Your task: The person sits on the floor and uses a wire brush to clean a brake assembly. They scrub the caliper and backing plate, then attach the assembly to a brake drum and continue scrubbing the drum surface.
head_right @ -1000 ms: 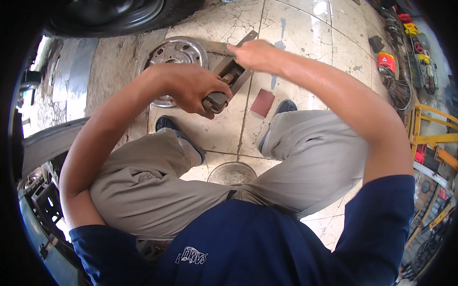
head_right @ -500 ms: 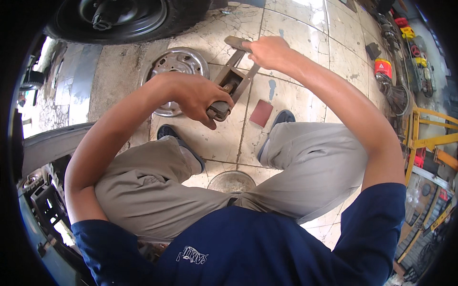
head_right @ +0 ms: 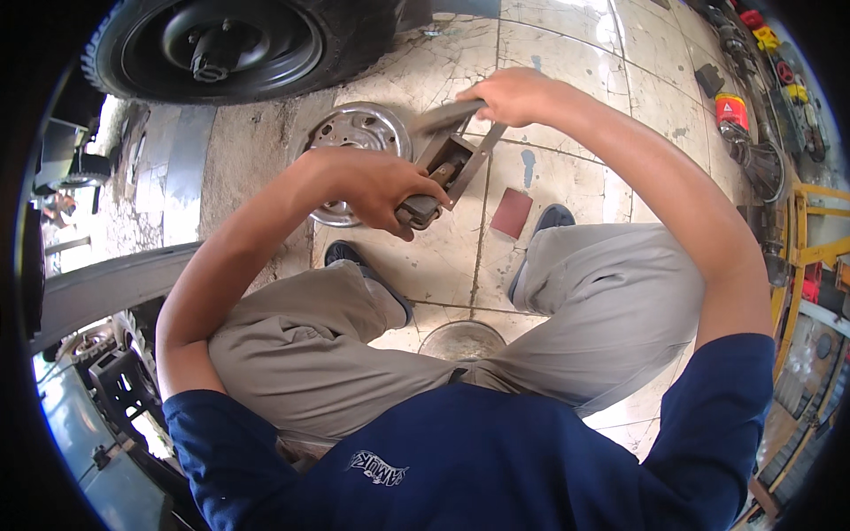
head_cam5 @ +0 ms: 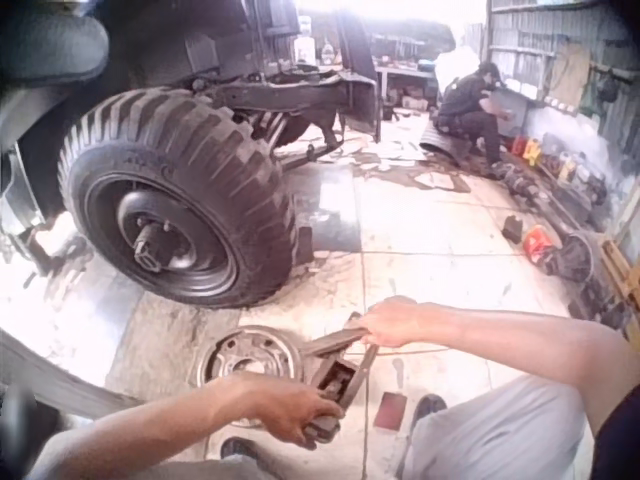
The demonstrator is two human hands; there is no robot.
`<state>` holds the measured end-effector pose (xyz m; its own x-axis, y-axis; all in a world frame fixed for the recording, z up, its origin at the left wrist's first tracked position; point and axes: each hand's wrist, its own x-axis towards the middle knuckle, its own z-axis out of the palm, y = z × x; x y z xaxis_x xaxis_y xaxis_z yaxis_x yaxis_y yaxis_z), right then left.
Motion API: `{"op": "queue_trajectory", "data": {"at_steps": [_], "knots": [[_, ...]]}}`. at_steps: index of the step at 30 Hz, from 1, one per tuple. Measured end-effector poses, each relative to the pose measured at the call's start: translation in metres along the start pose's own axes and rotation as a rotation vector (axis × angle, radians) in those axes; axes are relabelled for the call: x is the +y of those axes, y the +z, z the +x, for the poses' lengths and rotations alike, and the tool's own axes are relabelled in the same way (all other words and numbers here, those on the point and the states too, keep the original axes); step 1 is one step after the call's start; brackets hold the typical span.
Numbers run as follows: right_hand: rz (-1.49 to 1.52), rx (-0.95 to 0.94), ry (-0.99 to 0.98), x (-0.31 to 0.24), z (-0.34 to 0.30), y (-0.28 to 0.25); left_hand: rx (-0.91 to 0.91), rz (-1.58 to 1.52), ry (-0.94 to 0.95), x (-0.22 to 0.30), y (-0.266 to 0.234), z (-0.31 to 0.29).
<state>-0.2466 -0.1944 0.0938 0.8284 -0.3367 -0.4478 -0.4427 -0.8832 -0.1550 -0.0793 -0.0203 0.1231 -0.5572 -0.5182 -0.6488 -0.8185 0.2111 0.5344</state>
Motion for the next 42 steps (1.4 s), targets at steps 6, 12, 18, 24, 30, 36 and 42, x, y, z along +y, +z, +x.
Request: {"op": "queue_trajectory", "data": {"at_steps": [6, 12, 18, 24, 30, 36, 42], "knots": [[0.295, -0.067, 0.049, 0.031, -0.004, 0.007, -0.017, 0.025, 0.068, -0.01, -0.005, -0.006], [0.031, 0.053, 0.039, 0.056, -0.01, 0.03, -0.089, 0.018, 0.035, -0.001, -0.014, -0.006], [0.065, -0.153, 0.156, 0.035, -0.013, 0.018, 0.066, -0.445, 0.146, -0.034, -0.023, -0.022], [0.039, -0.245, 0.011, 0.035, -0.004, 0.035, 0.504, -0.261, -0.131, -0.093, -0.003, -0.012], [-0.087, -0.084, 0.084, 0.037, -0.01, 0.04, 0.343, 0.075, -0.335, -0.101, 0.016, -0.023], [-0.065, -0.191, 0.001, 0.018, -0.003, 0.044, 0.124, 0.165, -0.434, -0.135, 0.041, -0.013], [-0.126, -0.064, 0.161, 0.019, -0.003, 0.021, 0.154, 0.111, -0.443, -0.125, 0.036, -0.014]]}}
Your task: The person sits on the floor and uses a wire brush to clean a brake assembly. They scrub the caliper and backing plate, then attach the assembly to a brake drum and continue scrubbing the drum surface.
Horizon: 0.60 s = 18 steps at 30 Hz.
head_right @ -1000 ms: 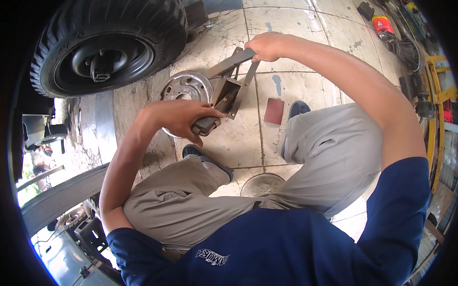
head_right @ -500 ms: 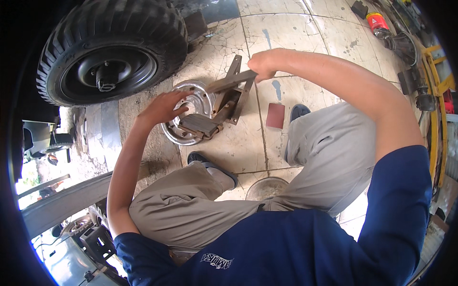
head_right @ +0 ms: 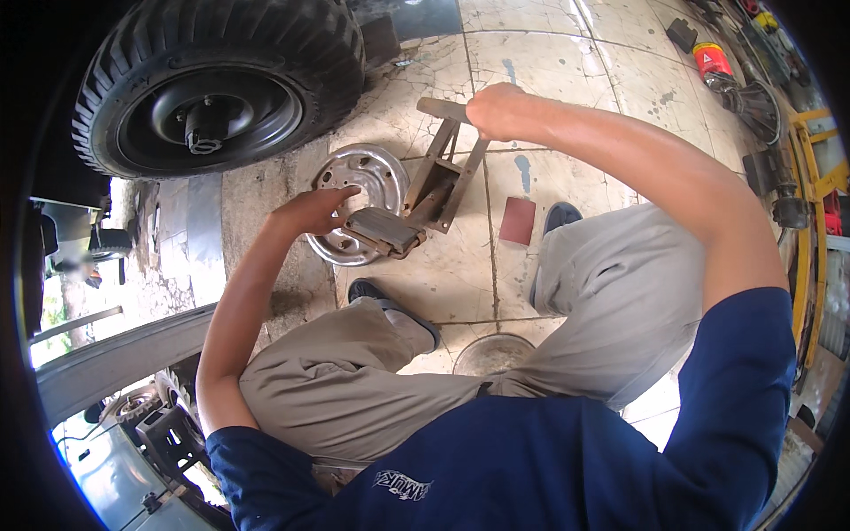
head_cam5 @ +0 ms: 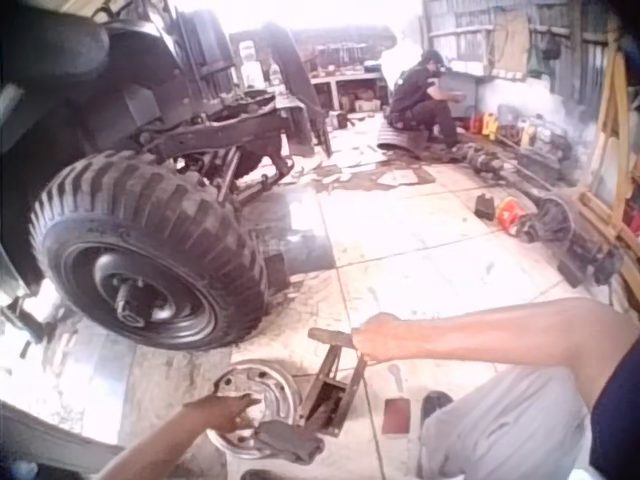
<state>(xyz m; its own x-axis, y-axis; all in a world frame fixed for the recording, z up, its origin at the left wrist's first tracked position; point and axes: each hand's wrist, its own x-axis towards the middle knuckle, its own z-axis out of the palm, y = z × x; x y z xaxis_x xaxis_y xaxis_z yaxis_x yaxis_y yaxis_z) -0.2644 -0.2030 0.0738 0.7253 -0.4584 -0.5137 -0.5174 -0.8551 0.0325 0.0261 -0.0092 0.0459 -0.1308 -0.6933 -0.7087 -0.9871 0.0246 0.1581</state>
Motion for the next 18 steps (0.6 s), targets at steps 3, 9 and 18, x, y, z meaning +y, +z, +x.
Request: {"op": "queue_trajectory", "data": {"at_steps": [3, 9, 18], "knots": [[-0.009, -0.046, -0.116, -0.014, -0.009, -0.006, 0.052, -0.017, 0.019, 0.003, -0.002, -0.002], [0.079, 0.109, -0.208, -0.006, -0.015, -0.012, 0.043, -0.04, 0.018, 0.017, -0.008, 0.001], [0.154, 0.089, -0.387, -0.016, -0.013, -0.01, -0.007, -0.007, -0.026, 0.006, -0.001, 0.002]]}}
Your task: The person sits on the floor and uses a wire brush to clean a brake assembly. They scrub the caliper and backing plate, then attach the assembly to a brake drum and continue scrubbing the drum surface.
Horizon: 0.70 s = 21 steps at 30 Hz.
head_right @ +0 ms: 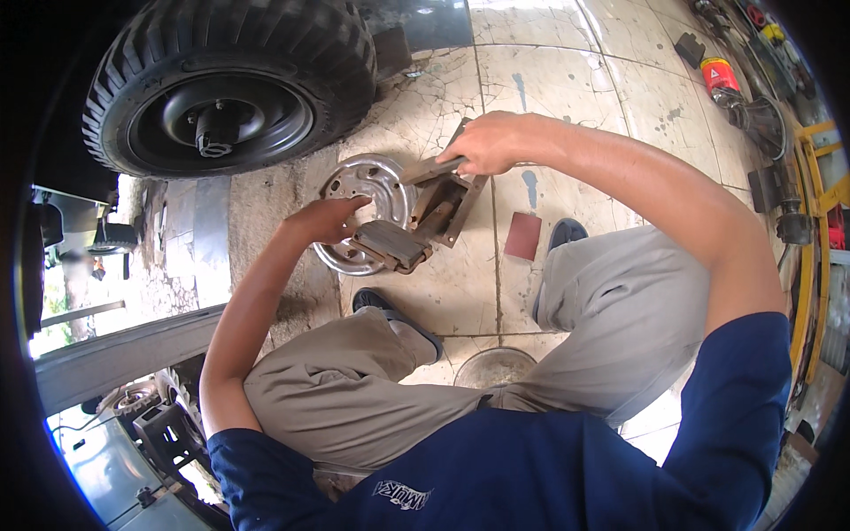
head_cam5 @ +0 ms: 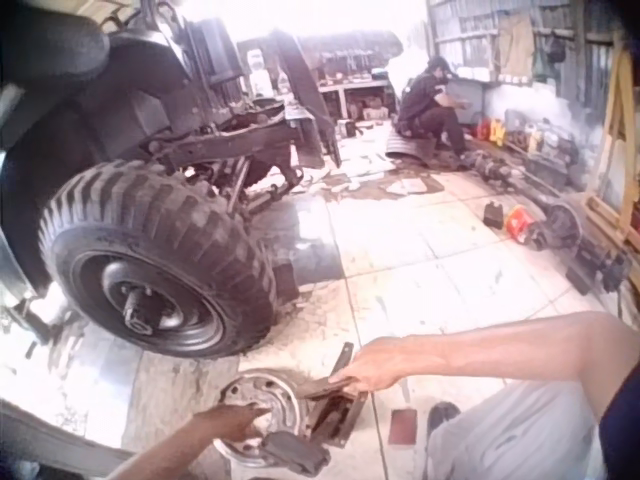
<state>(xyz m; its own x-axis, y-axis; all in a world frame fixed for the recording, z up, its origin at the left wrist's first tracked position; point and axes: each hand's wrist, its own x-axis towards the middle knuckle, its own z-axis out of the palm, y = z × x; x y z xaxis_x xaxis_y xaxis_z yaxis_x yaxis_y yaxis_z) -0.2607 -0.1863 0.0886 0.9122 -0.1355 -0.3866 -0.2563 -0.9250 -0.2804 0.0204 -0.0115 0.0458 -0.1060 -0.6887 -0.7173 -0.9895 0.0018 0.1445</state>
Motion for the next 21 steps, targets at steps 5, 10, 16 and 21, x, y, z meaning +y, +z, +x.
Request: {"op": "queue_trajectory", "data": {"at_steps": [5, 10, 16, 21], "knots": [[-0.056, -0.048, 0.194, -0.009, 0.002, -0.013, 0.002, 0.006, 0.015, -0.001, 0.005, -0.003], [0.068, -0.084, 0.089, -0.027, -0.002, -0.015, -0.039, 0.077, 0.001, 0.003, 0.006, 0.001], [-0.115, -0.022, 0.17, -0.035, 0.006, -0.01, -0.033, 0.052, 0.016, 0.005, 0.007, 0.001], [-0.061, 0.033, 0.019, -0.027, 0.006, -0.007, -0.053, 0.042, 0.007, 0.003, 0.002, 0.001]]}}
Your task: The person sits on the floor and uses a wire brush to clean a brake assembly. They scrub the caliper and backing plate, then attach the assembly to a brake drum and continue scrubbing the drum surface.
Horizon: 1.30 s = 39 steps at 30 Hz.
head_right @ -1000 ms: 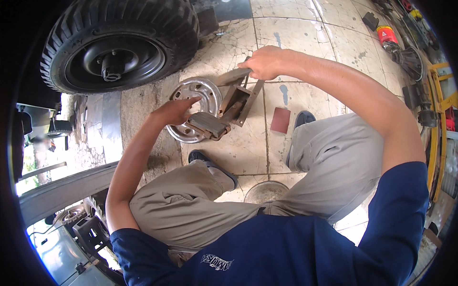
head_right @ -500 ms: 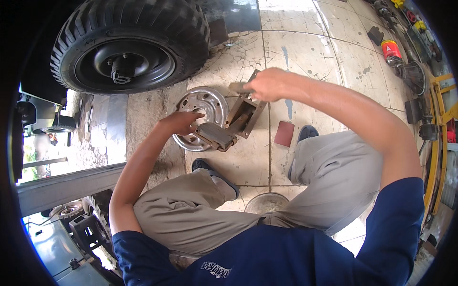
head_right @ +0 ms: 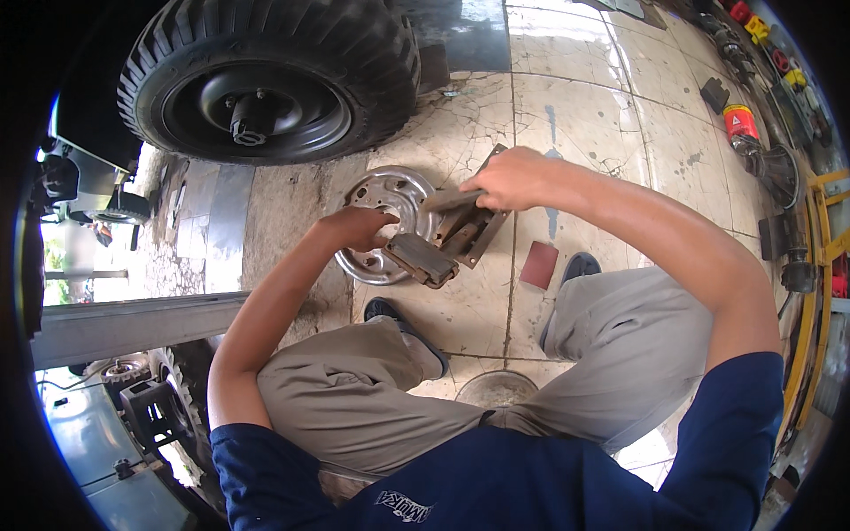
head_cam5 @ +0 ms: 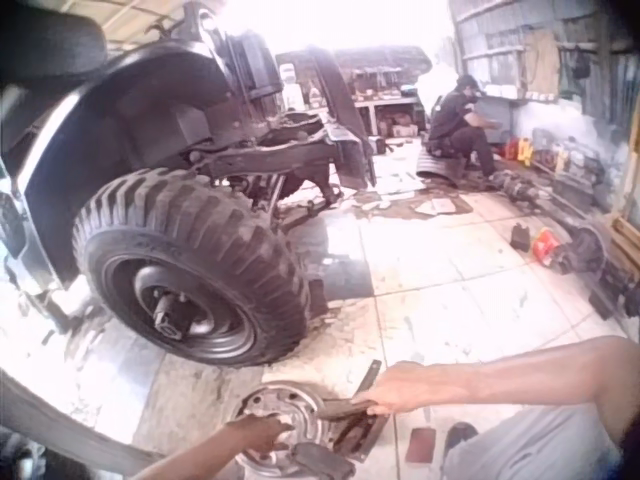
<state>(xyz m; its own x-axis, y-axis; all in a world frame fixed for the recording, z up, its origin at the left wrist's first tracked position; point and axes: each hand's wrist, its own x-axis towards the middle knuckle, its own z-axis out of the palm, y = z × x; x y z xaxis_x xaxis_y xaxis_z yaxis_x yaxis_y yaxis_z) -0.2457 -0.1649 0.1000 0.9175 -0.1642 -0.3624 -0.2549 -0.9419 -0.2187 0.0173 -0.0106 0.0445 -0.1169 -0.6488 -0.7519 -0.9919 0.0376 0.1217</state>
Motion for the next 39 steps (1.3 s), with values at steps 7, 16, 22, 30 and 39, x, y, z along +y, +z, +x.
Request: {"op": "queue_trajectory", "data": {"at_steps": [7, 16, 22, 30, 39], "knots": [[0.125, -0.046, -0.001, 0.002, -0.009, -0.002, -0.014, -0.299, 0.122, -0.004, -0.022, -0.009], [0.031, -0.083, 0.188, 0.0, -0.008, -0.015, -0.3, -0.699, 0.379, 0.003, -0.057, -0.038], [0.041, -0.096, 0.129, 0.0, -0.004, -0.017, -0.291, -0.529, 0.382, 0.015, -0.064, -0.033], [0.108, -0.076, 0.046, -0.002, -0.008, -0.012, -0.309, -0.609, 0.395, 0.009, -0.052, -0.025], [0.1, -0.133, 0.12, -0.012, -0.007, -0.017, -0.347, -0.663, 0.379, 0.008, -0.044, -0.023]]}}
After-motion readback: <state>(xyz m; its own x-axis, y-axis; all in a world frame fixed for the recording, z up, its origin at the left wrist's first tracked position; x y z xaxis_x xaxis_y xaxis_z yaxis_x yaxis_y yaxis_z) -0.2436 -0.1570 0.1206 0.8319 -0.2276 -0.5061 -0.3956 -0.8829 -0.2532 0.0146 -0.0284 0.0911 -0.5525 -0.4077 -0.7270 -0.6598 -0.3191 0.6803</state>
